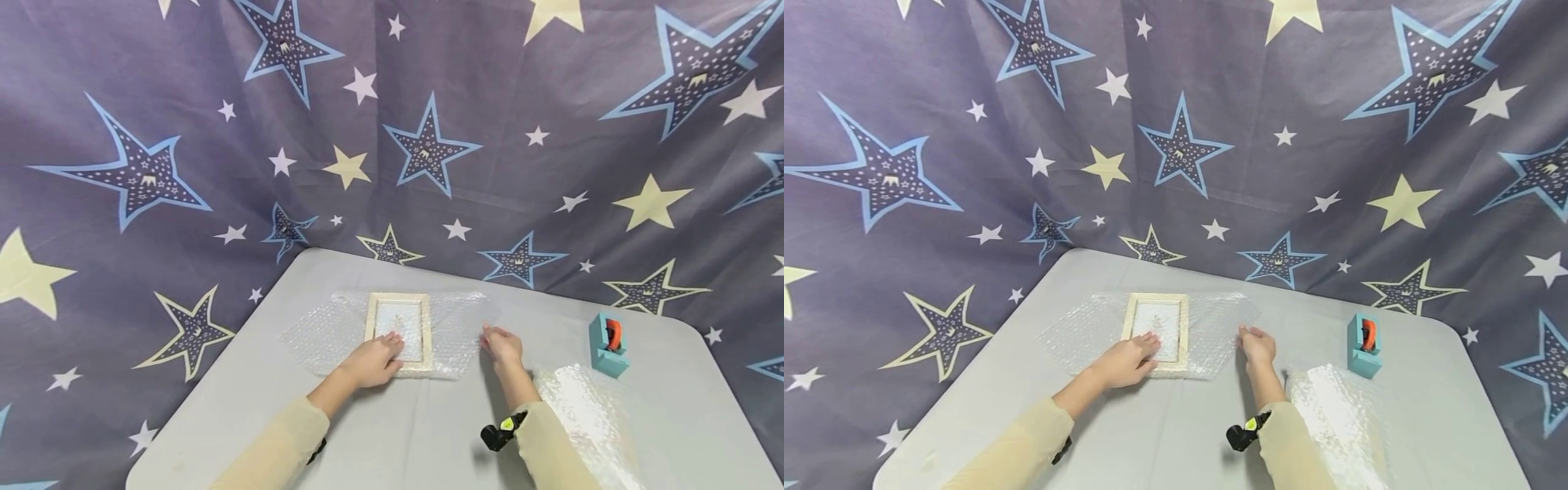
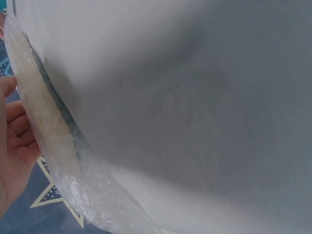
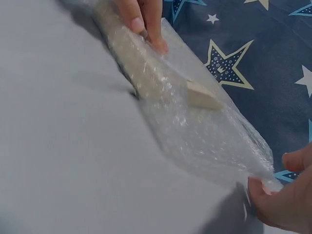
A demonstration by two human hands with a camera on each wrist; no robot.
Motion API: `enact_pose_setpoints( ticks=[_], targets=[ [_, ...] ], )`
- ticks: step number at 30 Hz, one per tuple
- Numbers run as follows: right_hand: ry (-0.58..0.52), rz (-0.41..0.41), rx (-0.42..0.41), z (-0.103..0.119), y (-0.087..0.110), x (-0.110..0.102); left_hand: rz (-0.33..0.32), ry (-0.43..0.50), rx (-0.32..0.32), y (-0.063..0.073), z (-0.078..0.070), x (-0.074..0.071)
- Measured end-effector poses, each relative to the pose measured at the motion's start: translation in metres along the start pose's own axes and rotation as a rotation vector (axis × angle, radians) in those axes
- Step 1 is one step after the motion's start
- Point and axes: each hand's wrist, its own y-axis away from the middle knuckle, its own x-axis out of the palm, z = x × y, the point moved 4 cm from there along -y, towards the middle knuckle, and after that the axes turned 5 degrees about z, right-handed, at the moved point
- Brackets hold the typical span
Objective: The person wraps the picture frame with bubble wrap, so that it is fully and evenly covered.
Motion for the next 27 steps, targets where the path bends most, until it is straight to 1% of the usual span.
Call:
enact_pose_setpoints(
  ticks=[1,3,7,11,13,15,17,23,25,27],
  targets=[
    [-0.032,0.019,0.003,-0.001,0.0,0.002,-0.004,0.002,0.004,0.0,0.0,-0.001],
    [-0.064,0.049,0.005,-0.002,0.0,0.005,-0.006,0.004,0.007,0.0,0.0,-0.001],
    [-0.1,0.083,-0.017,-0.001,0.001,0.01,-0.006,0.0,0.005,0.001,0.001,-0.003],
    [-0.114,0.056,-0.103,0.008,0.003,0.016,-0.015,-0.015,0.007,0.002,0.002,-0.004],
    [-0.096,0.031,-0.15,0.014,0.006,0.021,-0.018,-0.021,0.009,0.003,0.003,-0.003],
    [-0.036,0.004,-0.201,0.022,0.01,0.028,-0.018,-0.025,0.01,0.003,0.004,-0.003],
    [0.048,-0.013,-0.272,0.03,0.015,0.036,-0.017,-0.029,0.011,0.003,0.004,-0.003],
    [0.452,-0.057,-0.56,0.052,0.029,0.064,-0.014,-0.04,0.024,0.001,0.003,-0.001],
    [0.547,-0.038,-0.647,0.056,0.033,0.077,-0.011,-0.042,0.024,0.001,0.002,0.0],
    [0.61,0.003,-0.722,0.057,0.037,0.091,-0.009,-0.042,0.019,0.001,0.002,0.0]
  ],
)
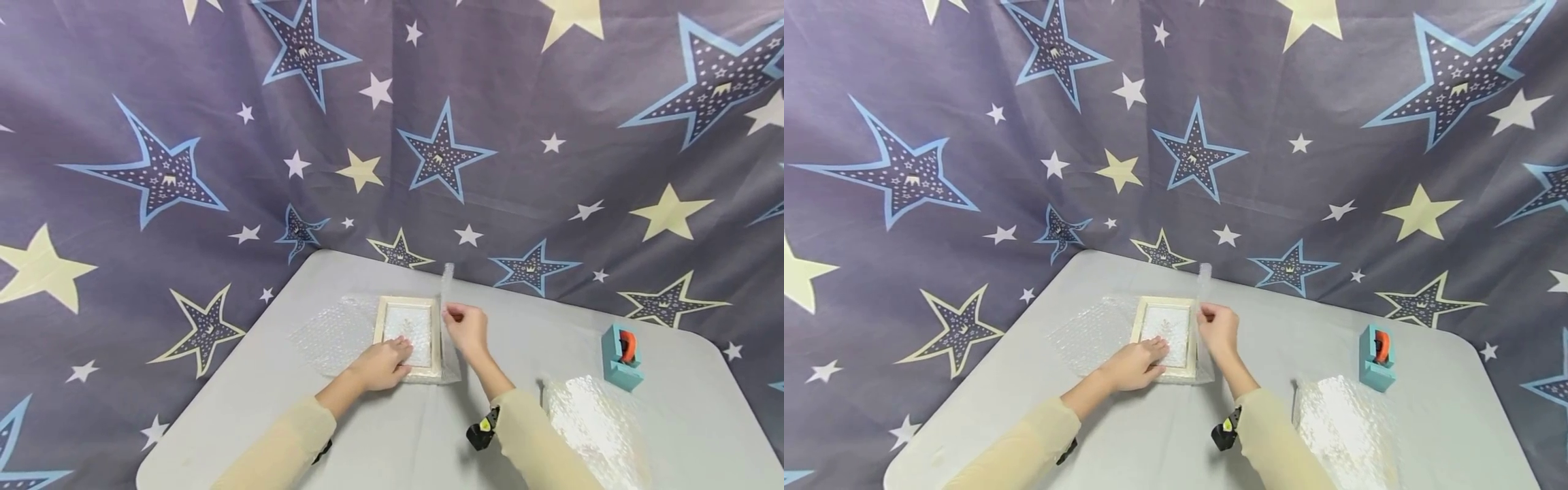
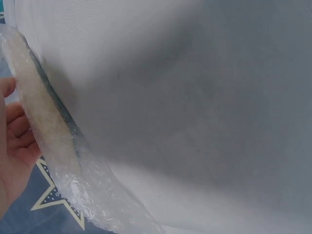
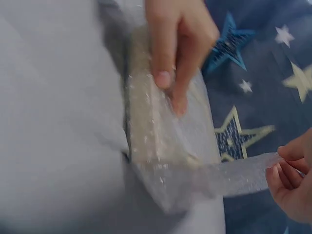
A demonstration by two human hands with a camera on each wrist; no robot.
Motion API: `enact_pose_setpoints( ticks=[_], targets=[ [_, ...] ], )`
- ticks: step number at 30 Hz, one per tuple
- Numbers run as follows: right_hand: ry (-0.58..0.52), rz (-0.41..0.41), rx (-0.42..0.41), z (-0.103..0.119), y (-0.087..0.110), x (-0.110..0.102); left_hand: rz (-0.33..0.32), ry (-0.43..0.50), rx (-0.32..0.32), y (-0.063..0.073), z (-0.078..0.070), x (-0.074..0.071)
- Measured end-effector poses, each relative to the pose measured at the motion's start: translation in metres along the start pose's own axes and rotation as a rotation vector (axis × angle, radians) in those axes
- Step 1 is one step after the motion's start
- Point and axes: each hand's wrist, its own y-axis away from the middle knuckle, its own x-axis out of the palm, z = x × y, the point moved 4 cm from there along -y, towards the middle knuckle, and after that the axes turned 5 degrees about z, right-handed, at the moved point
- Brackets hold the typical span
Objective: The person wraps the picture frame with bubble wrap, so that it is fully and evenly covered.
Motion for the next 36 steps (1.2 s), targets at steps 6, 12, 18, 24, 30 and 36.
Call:
enact_pose_setpoints(
  ticks=[6,12,18,24,30,36],
  targets=[
    [0.12,0.107,-0.167,0.02,0.004,0.043,-0.002,-0.009,0.003,-0.001,0.001,-0.001],
    [0.284,0.214,-0.191,0.019,0.013,0.074,-0.031,0.014,0.007,-0.002,0.0,-0.001],
    [0.365,0.249,-0.245,0.01,0.016,0.084,-0.092,0.013,0.044,-0.001,-0.001,-0.001],
    [0.479,0.359,-0.456,0.013,0.013,0.084,-0.11,0.069,0.064,-0.002,0.004,-0.002],
    [0.418,0.493,-0.445,0.011,0.01,0.077,-0.083,0.344,0.018,-0.002,0.017,-0.01],
    [0.355,0.507,-0.505,0.006,0.012,0.072,-0.156,0.312,-0.181,-0.01,0.036,-0.026]
  ],
)
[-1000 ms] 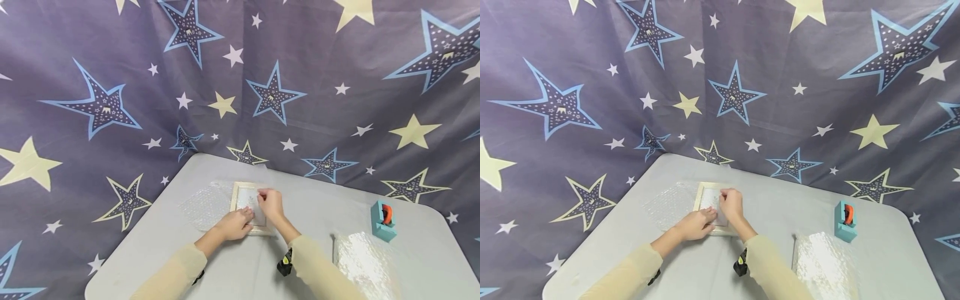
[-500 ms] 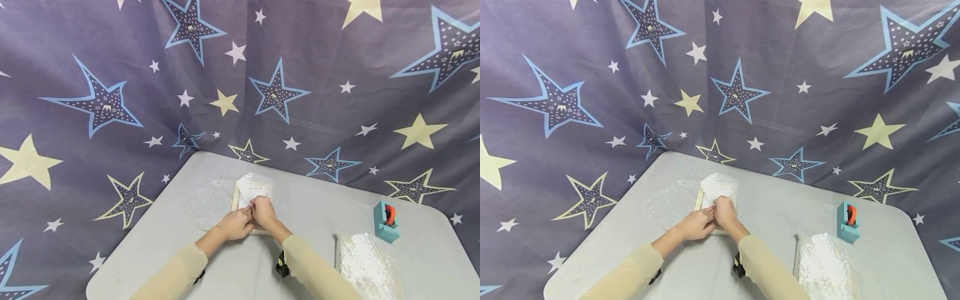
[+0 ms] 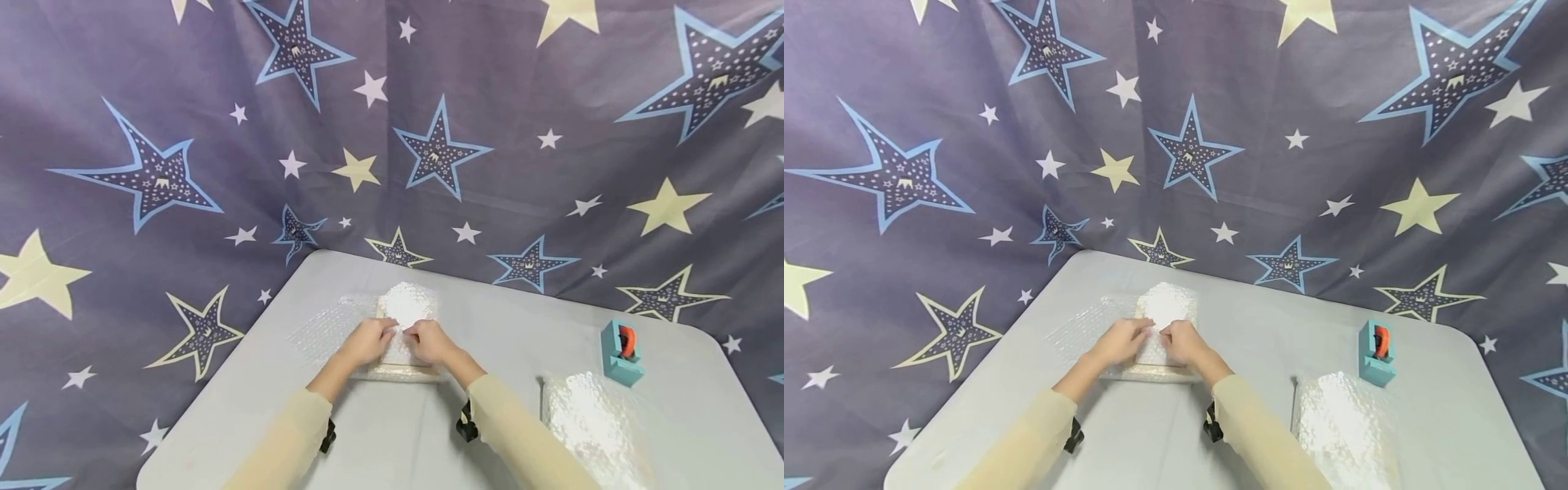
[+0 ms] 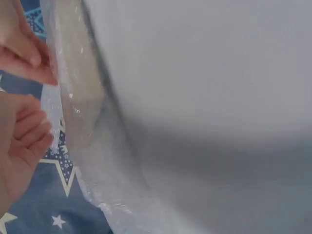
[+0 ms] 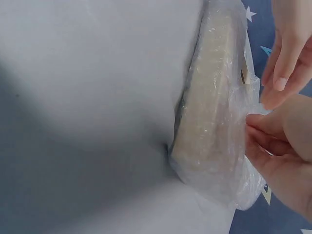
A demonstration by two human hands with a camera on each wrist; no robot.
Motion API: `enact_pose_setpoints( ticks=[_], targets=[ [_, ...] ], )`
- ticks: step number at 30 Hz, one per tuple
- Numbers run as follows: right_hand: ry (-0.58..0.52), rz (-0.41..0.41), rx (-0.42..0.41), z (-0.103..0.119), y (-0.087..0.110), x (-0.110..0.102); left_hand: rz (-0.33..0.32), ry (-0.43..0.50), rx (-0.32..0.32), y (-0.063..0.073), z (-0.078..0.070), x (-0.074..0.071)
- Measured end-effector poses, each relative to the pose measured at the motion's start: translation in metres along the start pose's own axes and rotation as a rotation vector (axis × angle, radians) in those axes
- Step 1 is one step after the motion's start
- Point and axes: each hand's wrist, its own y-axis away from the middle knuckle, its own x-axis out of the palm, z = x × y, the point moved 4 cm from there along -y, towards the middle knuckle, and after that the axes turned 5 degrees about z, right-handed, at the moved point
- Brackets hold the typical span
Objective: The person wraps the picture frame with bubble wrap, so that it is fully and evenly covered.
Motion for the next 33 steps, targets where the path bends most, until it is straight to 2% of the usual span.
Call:
enact_pose_setpoints(
  ticks=[3,5,7,9,11,14,18,22,24,27,33],
  targets=[
    [0.018,-0.013,-0.059,0.002,0.003,0.003,0.053,-0.109,-0.023,-0.01,0.003,-0.001],
    [0.056,-0.001,-0.097,0.006,0.005,0.006,0.13,-0.179,-0.041,-0.014,0.005,0.002],
    [0.071,0.024,-0.102,0.01,0.007,0.009,0.185,-0.235,-0.056,-0.016,0.008,0.003],
    [0.088,0.05,-0.089,0.014,0.008,0.011,0.211,-0.256,-0.078,-0.018,0.01,0.004],
    [0.101,0.069,-0.072,0.017,0.009,0.011,0.218,-0.256,-0.083,-0.018,0.012,0.005],
    [0.071,0.105,-0.053,0.017,0.011,0.008,0.235,-0.26,-0.057,-0.017,0.013,0.009],
    [-0.044,0.152,-0.068,0.008,0.015,-0.003,0.263,-0.301,-0.035,-0.015,0.012,0.014],
    [-0.047,0.111,-0.074,-0.013,0.022,-0.019,0.256,-0.337,-0.033,-0.016,0.01,0.015],
    [-0.026,0.086,-0.043,-0.025,0.027,-0.023,0.252,-0.346,-0.028,-0.016,0.008,0.014],
    [-0.023,0.093,-0.006,-0.038,0.034,-0.024,0.255,-0.357,-0.025,-0.016,0.008,0.015],
    [-0.042,0.131,-0.031,-0.04,0.035,-0.016,0.247,-0.381,-0.03,-0.019,0.007,0.016]
  ],
)
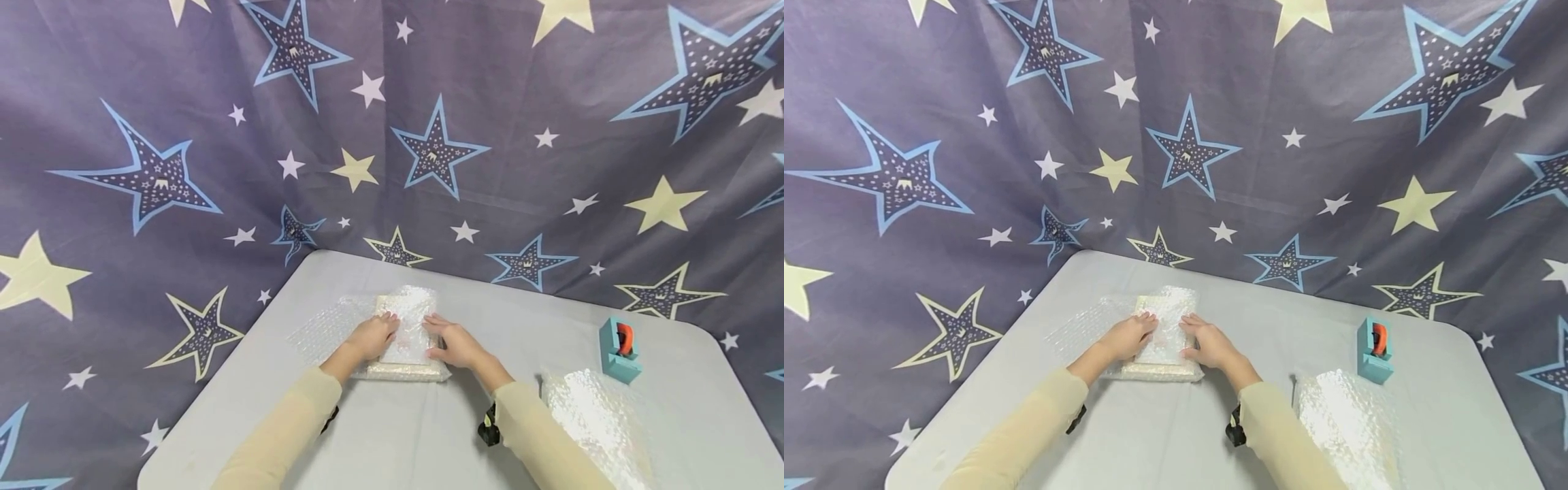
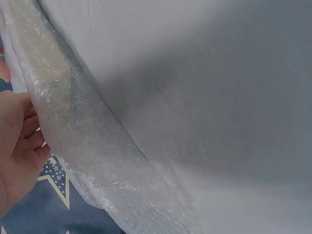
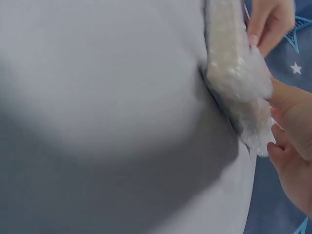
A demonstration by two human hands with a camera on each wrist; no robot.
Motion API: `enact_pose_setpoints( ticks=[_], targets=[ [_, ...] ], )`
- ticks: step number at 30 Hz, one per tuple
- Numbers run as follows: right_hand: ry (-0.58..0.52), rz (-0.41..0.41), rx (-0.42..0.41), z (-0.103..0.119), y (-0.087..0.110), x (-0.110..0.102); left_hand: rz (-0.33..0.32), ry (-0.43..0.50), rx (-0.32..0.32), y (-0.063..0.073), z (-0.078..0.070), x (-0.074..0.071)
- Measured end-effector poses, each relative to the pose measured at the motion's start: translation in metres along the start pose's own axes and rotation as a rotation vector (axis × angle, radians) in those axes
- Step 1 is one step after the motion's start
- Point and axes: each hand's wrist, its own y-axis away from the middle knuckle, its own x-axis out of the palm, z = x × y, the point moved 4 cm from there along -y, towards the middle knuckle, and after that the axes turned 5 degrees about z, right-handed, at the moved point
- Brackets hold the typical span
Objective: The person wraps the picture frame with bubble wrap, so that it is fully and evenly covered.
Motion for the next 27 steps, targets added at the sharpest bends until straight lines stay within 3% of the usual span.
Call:
enact_pose_setpoints(
  ticks=[4,12,18,27],
  targets=[
    [0.031,0.002,-0.021,0.006,-0.005,0.0,-0.014,-0.005,0.002,-0.002,-0.001,-0.003],
    [0.061,0.131,0.023,0.014,-0.015,0.002,0.007,-0.064,-0.045,0.003,0.003,-0.005],
    [0.067,0.177,0.033,0.016,-0.019,0.001,0.001,-0.078,-0.056,0.005,0.005,-0.006],
    [0.039,0.079,-0.029,0.011,-0.012,0.0,0.009,-0.064,-0.02,0.001,0.004,0.003]
  ],
)
